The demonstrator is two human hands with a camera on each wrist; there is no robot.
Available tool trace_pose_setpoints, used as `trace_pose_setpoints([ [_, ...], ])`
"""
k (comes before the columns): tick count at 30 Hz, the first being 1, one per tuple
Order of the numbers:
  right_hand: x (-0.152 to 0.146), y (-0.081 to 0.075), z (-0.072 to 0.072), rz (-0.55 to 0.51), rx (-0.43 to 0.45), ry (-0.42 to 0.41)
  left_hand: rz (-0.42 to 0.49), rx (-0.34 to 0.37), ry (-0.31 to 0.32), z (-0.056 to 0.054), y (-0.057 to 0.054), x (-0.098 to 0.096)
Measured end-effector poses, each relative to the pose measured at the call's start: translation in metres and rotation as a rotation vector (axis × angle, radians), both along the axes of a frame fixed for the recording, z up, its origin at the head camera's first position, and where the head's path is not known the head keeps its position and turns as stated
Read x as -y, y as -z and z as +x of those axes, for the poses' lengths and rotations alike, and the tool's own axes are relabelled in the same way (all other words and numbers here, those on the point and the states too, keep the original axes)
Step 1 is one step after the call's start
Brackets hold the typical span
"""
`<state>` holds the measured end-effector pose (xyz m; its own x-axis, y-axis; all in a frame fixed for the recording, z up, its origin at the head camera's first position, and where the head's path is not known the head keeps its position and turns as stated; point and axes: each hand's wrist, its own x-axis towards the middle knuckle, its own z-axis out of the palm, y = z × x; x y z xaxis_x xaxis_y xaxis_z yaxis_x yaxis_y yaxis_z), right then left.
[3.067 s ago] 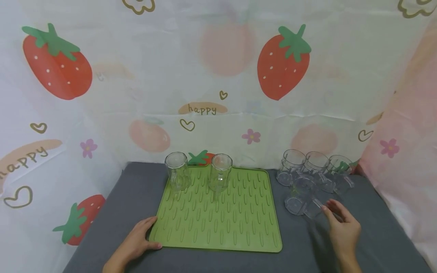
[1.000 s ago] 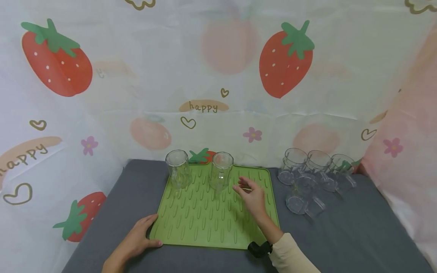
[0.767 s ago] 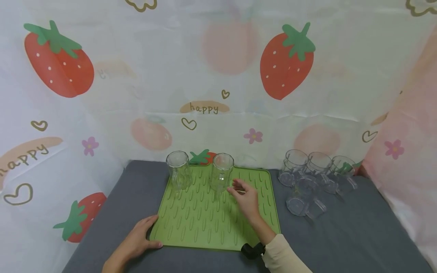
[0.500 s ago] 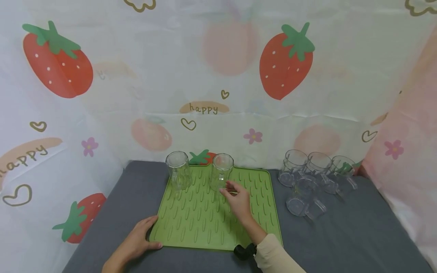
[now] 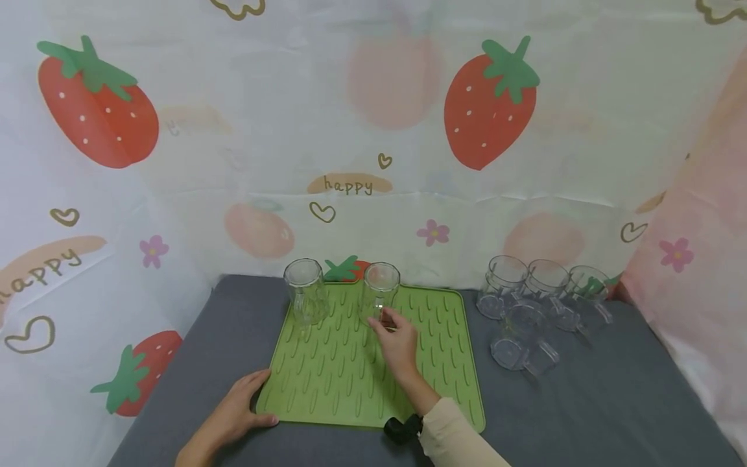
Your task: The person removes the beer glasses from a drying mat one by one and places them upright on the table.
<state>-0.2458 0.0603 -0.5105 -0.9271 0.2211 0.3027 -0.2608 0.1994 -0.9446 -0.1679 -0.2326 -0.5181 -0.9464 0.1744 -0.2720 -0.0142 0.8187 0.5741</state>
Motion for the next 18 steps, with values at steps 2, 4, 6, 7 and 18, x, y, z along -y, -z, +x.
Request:
trace_pose_setpoints([
  [2,0.0022,0.001,-0.0014,0.008,-0.002,0.009,0.004,0.003,0.001,0.0002,-0.0003,0.0001],
  [4,0.0043,0.0008,-0.0023,0.021,-0.002,0.018,0.006,0.008,0.002,0.0001,-0.0005,0.0002],
  [6,0.0064,0.0002,-0.003,0.046,-0.005,0.034,0.01,0.009,0.001,0.0,-0.0005,0.0005],
  [7,0.0074,-0.0004,-0.003,0.058,-0.007,0.046,0.011,0.01,0.001,0.0,-0.0005,0.0006],
  [18,0.0104,-0.0032,-0.0016,0.205,-0.116,0.149,0.01,0.019,-0.009,-0.0004,0.0005,0.0005],
])
